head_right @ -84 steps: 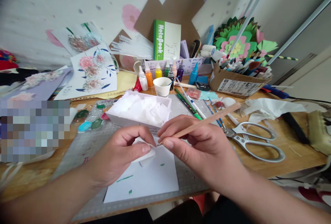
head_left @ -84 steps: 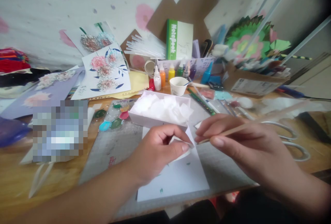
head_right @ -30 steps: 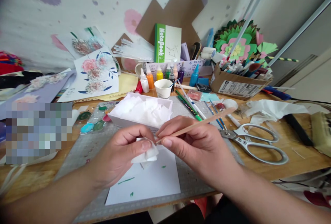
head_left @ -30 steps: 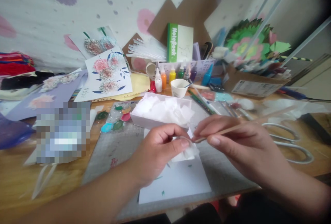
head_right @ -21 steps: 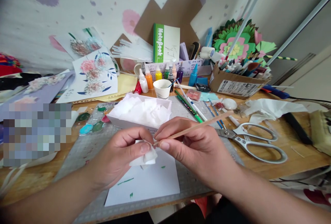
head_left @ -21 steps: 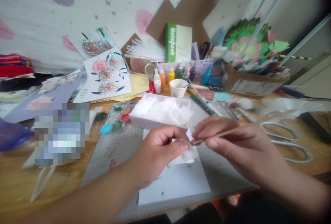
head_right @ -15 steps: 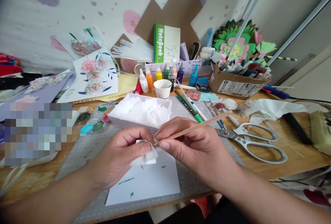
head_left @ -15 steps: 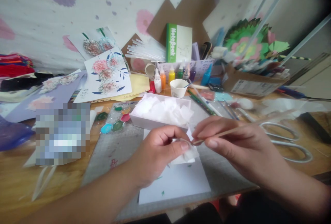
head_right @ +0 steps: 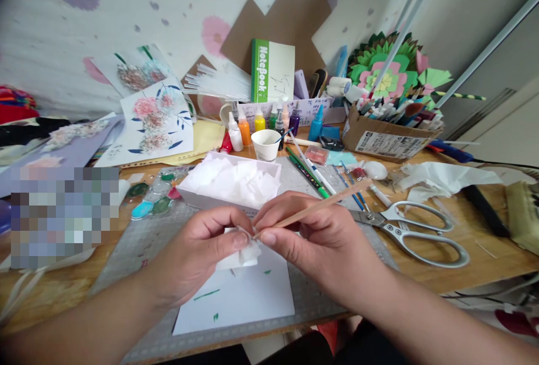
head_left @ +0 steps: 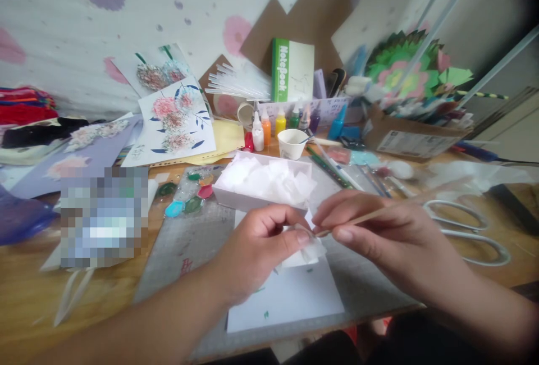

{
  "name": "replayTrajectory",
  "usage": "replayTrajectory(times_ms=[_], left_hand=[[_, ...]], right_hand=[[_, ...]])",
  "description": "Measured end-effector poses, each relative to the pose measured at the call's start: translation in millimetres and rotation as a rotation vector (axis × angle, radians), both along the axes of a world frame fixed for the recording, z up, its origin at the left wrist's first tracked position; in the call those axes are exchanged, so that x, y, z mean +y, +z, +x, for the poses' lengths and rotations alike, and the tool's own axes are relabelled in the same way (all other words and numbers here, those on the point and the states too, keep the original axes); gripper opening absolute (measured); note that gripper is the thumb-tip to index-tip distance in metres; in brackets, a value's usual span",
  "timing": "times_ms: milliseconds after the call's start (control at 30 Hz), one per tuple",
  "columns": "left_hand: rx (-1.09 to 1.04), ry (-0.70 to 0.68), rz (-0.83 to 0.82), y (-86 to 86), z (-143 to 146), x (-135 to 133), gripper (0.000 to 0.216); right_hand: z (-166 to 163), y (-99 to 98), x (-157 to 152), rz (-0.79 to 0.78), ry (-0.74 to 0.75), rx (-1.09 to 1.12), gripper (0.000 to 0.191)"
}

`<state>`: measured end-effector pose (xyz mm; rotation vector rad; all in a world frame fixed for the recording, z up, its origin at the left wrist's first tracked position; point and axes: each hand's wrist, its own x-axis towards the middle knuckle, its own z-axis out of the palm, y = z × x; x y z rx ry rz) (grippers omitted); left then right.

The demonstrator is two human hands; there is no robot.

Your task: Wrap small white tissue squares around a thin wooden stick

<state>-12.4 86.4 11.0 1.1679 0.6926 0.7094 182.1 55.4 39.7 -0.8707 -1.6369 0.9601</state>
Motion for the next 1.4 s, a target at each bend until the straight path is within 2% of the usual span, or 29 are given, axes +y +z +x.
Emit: replayTrajectory(times_ms=[500,833,967,1167,1300,1400], left_hand=[[0.142,0.055,0.142,1.4,-1.3,-0.8,0.023],[0.213,0.106,0.256,4.8,-0.5,-2.9,0.016],[0.173,0.077,0.226,3.4,-1.3,-2.4,0.022],[0.009,0.057,0.074,-0.2,0.3,-3.8,0.039],[-0.102,0.125,0.063,-3.7,2.5,-4.9,0.021],[-0.03,0.174,0.12,-4.0,2.1,-5.0,0.015]], right_hand=[[0.3,0.6,-0.1,0.008,-0.005,-0.068,0.015],[-1.3,-2.4,-0.4,0.002,0.002,-0.03,0.012],[-1.4,-3.0,0.3,0.001,-0.011,-0.009,0.015],[-0.4,-5.0,1.6,-0.051,-0.024,0.063,0.011],[2.5,-10.5,3.9,-0.124,-0.043,0.127,0.007],[3.2,-13.4,5.3,-0.139,-0.041,0.148,0.007]])
